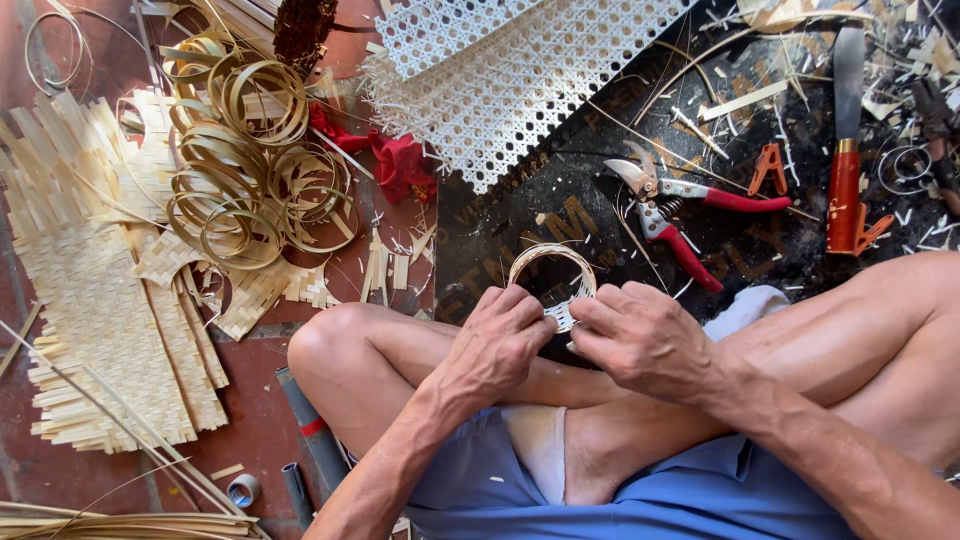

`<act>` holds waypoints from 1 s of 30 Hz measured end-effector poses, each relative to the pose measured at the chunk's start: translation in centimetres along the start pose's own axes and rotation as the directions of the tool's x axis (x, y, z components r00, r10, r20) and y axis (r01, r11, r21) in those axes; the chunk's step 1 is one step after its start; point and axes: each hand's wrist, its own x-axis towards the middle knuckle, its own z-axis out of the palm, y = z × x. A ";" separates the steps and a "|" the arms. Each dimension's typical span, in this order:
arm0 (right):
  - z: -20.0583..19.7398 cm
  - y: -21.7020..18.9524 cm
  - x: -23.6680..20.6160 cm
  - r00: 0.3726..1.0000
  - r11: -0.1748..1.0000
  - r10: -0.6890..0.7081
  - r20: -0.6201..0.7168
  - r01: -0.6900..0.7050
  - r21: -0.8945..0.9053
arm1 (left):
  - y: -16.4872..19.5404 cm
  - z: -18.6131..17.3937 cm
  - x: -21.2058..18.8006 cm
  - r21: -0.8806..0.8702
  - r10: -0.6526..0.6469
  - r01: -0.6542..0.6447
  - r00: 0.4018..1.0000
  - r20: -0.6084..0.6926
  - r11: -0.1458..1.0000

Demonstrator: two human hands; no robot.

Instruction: The person sits on the floor weaving and assembling bamboo lampshade covers. They fit woven bamboo mesh around a circular rim, press and tuck the strips to secure them, use pliers to trim and crimp the bamboo strips, and set finished covers aside before picking up new strips to work.

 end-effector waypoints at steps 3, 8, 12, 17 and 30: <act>0.4 -1.0 0.3 1.000 0.999 0.000 -0.014 -0.001 -0.038 | -0.6 0.1 0.0 -0.075 0.014 -0.017 0.999 -0.038 0.997; 1.2 -1.9 0.9 0.996 0.997 0.044 -0.083 -0.049 -0.061 | -1.2 -0.3 0.0 -0.193 -0.045 0.031 0.997 -0.066 0.981; 1.5 -2.4 0.6 0.991 0.994 0.033 -0.126 -0.046 -0.101 | -1.4 -0.2 0.0 -0.191 -0.040 0.029 0.998 -0.056 0.981; 1.5 -2.7 0.1 0.991 0.992 0.000 -0.133 -0.017 -0.127 | -1.6 -0.1 0.1 -0.168 -0.037 0.030 0.999 -0.040 0.985; 1.6 -3.0 0.9 0.982 0.976 0.130 -0.134 -0.151 -0.159 | -1.6 -0.2 0.2 -0.143 0.018 -0.025 0.999 -0.051 0.989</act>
